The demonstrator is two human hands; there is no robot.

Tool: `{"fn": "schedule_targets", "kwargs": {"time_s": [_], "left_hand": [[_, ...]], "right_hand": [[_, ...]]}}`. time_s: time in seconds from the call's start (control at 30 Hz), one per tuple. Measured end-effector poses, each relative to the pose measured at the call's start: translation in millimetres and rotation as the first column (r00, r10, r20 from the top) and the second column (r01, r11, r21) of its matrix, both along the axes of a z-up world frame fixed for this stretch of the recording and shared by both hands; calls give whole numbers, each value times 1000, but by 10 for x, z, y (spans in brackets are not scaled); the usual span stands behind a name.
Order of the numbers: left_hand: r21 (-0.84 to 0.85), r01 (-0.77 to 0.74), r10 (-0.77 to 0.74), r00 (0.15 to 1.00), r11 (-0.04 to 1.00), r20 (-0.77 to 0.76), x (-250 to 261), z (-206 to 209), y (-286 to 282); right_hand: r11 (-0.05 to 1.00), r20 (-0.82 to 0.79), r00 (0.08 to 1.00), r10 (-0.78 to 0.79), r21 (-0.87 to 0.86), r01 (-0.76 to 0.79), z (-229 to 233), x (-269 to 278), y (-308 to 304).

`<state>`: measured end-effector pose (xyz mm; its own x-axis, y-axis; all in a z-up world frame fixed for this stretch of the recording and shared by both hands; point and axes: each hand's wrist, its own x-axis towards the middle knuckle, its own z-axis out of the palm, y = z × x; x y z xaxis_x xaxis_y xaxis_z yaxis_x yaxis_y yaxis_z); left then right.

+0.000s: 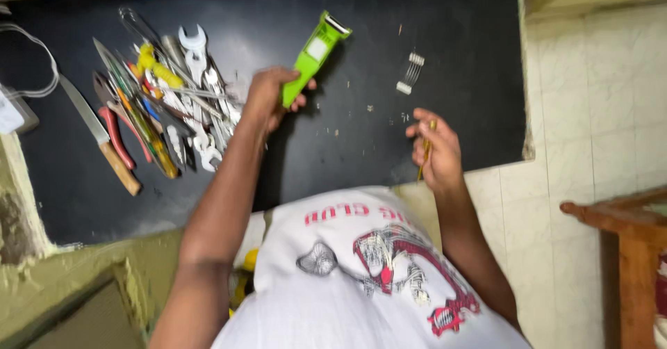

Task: The person uses a yellow screwdriver and a metal file to scrape and clean the blade area of a green plastic vegetable peeler. They repeatedly scrape the blade slot and the handle, removing debris, while various tools lie on the table.

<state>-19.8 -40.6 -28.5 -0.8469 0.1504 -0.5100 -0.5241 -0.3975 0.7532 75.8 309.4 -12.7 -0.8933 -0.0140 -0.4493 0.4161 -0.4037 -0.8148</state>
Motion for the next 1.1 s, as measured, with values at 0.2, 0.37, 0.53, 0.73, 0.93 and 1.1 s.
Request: {"fn": "schedule_targets", "kwargs": {"time_s": [0.2, 0.37, 0.53, 0.73, 0.93, 1.1], "left_hand": [[47, -40, 44, 995, 998, -90, 131, 11, 18], [151, 119, -69, 952, 981, -299, 652, 311, 102], [101, 242, -173, 877, 965, -448, 1088, 541, 115], [134, 344, -254, 858, 929, -447, 1230, 732, 181], [-22, 286, -274, 887, 958, -372, 1240, 748, 392], [-44, 226, -230, 952, 973, -202, 1303, 755, 533]], "right_hand": [[999, -22, 1000, 5, 52, -4, 69, 93, -58], [995, -174, 984, 39, 95, -23, 414, 6, -201], [990, -441, 897, 37, -109, -94, 928, 12, -296], [989, -461, 878, 126, 133, -72, 1271, 7, -405], [972, -389, 916, 102, 235, -8, 1235, -67, -568], [976, -374, 924, 83, 220, 1, 1167, -150, -517]]}}
